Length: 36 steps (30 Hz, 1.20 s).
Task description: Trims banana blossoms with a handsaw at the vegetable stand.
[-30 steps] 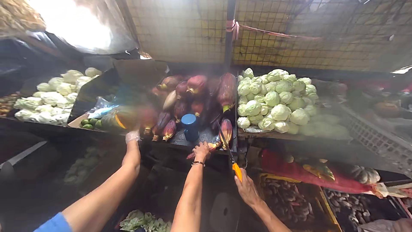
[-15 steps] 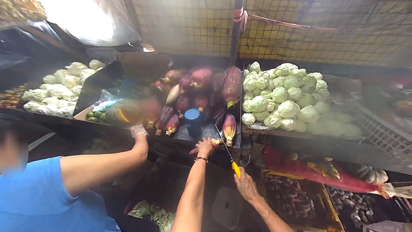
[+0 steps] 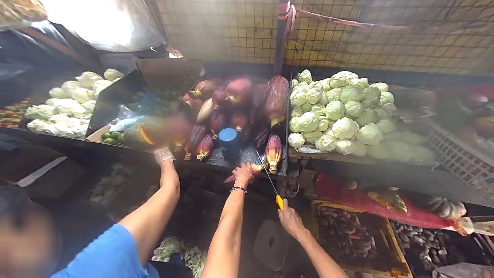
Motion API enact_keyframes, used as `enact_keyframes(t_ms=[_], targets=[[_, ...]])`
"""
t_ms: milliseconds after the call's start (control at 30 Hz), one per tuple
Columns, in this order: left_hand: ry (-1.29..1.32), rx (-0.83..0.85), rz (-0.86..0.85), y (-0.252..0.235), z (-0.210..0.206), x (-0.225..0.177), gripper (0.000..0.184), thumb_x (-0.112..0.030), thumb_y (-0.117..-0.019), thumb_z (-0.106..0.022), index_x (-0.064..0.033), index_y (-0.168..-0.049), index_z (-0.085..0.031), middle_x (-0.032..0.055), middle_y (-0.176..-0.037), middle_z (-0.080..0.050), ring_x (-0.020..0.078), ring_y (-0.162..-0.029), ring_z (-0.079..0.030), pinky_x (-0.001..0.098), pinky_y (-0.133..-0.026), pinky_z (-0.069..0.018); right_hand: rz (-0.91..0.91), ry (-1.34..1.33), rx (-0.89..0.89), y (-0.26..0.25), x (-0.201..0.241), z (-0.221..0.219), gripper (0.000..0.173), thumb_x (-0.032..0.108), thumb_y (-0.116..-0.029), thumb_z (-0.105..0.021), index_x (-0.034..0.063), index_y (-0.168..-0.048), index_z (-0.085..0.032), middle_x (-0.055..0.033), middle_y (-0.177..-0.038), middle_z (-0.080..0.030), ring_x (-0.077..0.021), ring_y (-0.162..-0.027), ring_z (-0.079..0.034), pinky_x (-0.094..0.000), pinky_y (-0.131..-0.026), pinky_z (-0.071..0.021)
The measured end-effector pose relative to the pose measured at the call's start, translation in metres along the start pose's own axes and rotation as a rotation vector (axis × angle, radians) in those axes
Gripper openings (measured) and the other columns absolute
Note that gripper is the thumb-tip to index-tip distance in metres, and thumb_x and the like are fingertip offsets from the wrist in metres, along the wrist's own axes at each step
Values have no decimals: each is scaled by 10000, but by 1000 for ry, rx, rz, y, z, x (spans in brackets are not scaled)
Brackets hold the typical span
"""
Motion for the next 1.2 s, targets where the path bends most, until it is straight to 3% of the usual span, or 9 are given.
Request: enact_keyframes(t_ms=[67, 300, 400, 500, 567, 667, 833, 1067, 1200], targets=[[-16, 2, 9, -1, 1, 1, 856, -264, -848, -768, -85, -1569, -341, 290, -1565, -354, 534, -1354, -430, 708, -1003, -411, -90, -49, 195, -11, -5, 0, 511, 279, -1077, -460, 56, -1523, -347, -246, -1194, -679, -402, -1115, -681, -560, -949, -535], [-20, 5, 5, -4, -1, 1, 843, -251, -858, -759, -90, -1569, -337, 280, -1561, -366, 527, -1357, -430, 709, -1006, -406, -132, 43, 225, -4, 11, 25, 489, 281, -1083, -434, 83, -1524, -356, -226, -1226, -676, -390, -1152, -671, -557, -952, -533], [-30, 5, 6, -7, -3, 5, 848, -249, -848, -761, -94, -1566, -336, 278, -1562, -363, 523, -1350, -440, 698, -996, -422, -2, 121, -46, 3, 20, 31, 451, 273, -1076, -464, 22, -1451, -471, -239, -1190, -679, -397, -1003, -717, -532, -857, -568], [-30, 19, -3, -9, -2, 6, 871, -260, -848, -773, -86, -1571, -320, 284, -1574, -342, 528, -1357, -431, 700, -998, -419, 282, 61, -642, 4, 18, 31, 372, 163, -955, -650, -75, -1240, -634, -235, -957, -719, -345, -631, -727, -471, -555, -603], [-13, 26, 3, -8, -1, 7, 873, -247, -851, -773, -71, -1573, -315, 293, -1577, -331, 532, -1366, -419, 706, -1011, -406, 351, -36, -743, 9, 19, 42, 382, 128, -939, -660, -100, -1242, -614, -226, -962, -724, -333, -641, -731, -465, -556, -607], [193, 19, 2, -9, -8, 17, 908, -218, -815, -807, -42, -1563, -323, 288, -1565, -353, 502, -1376, -425, 679, -1051, -396, 340, -200, -668, 29, -3, 53, 427, 164, -957, -636, -95, -1292, -580, -199, -899, -732, -328, -695, -737, -477, -625, -611], [1061, -1, -41, 8, -43, 38, 690, -65, -847, -792, 77, -1422, -436, 278, -1302, -591, 347, -1161, -620, 487, -998, -512, 224, -257, -585, 81, -74, 39, 440, 192, -925, -632, -80, -1270, -596, -180, -806, -714, -301, -655, -714, -458, -619, -598], [559, -94, 103, 7, -57, 39, 924, -206, -743, -872, -65, -1519, -392, 297, -1468, -466, 467, -1322, -503, 641, -1039, -447, 73, -279, -237, 94, -64, 40, 473, 210, -988, -615, -30, -1391, -550, -240, -1024, -722, -381, -915, -725, -537, -847, -571], [240, -154, 142, 28, -33, 24, 847, -238, -815, -793, -137, -1551, -388, 266, -1547, -385, 495, -1345, -454, 682, -1034, -401, 110, 69, -155, 73, -18, 55, 471, 253, -1024, -559, 52, -1449, -540, -236, -1102, -710, -410, -934, -727, -555, -794, -577]])
Point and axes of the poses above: each hand's wrist, its own y-axis away from the middle knuckle, its own z-axis out of the back of the hand, x = y × z, the point moved 1 cm from there along -y, towards the middle knuckle
